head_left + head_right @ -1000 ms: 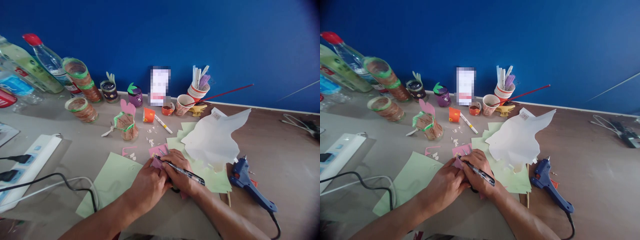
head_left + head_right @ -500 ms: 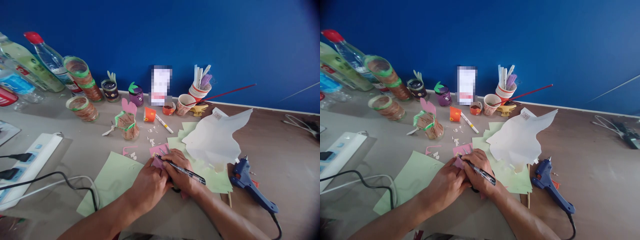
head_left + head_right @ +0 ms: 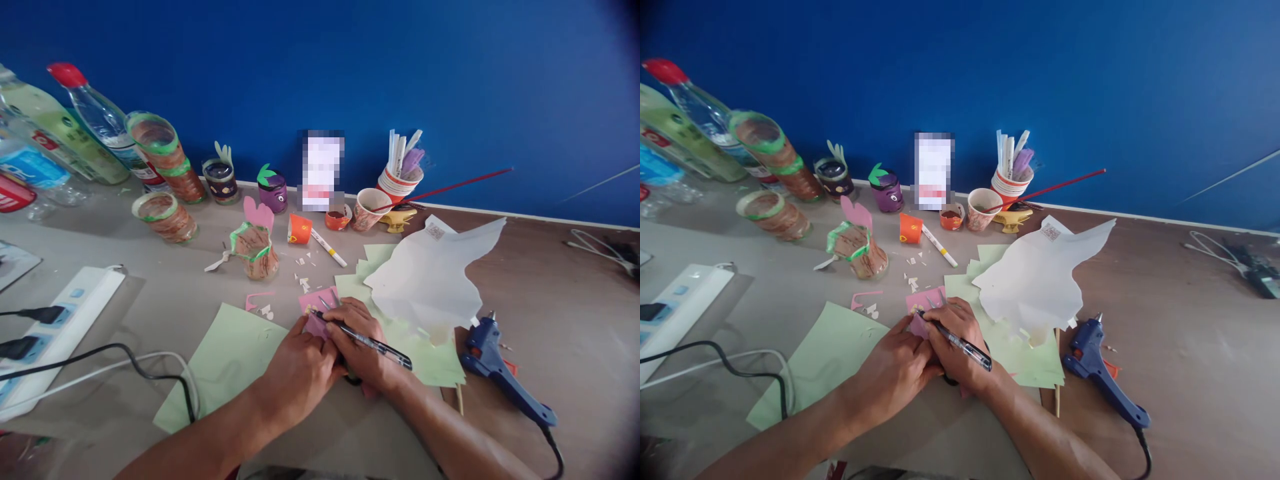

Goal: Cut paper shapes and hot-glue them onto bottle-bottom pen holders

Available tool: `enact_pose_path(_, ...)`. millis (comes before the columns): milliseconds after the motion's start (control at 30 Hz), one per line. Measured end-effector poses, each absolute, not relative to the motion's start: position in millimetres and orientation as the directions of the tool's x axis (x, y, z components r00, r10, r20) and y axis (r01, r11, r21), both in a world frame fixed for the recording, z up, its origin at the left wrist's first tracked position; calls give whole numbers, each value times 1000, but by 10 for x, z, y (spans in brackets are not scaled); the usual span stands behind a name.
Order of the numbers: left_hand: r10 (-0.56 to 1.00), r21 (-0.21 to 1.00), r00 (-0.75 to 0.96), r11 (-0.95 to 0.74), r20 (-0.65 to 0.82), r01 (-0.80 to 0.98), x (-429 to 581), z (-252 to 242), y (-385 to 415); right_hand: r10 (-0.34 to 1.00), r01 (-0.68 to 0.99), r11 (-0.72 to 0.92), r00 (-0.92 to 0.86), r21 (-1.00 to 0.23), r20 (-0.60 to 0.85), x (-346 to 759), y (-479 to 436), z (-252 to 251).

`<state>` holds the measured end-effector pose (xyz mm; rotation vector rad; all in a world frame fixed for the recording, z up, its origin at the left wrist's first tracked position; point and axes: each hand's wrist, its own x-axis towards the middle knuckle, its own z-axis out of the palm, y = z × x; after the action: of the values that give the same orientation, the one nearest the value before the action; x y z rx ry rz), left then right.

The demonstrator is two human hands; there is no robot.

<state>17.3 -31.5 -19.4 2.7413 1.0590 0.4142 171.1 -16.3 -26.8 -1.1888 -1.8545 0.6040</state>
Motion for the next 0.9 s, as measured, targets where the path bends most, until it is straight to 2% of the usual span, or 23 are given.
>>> enact_pose_path(633, 674, 260, 724, -733, 149, 629, 177, -186, -320, 896, 511, 442, -223, -737, 384, 1720, -165, -266)
enact_pose_path(900, 678, 261, 715, -731, 172, 630, 171, -187, -315, 894, 516, 445, -210, -732, 395, 1714, -161, -258)
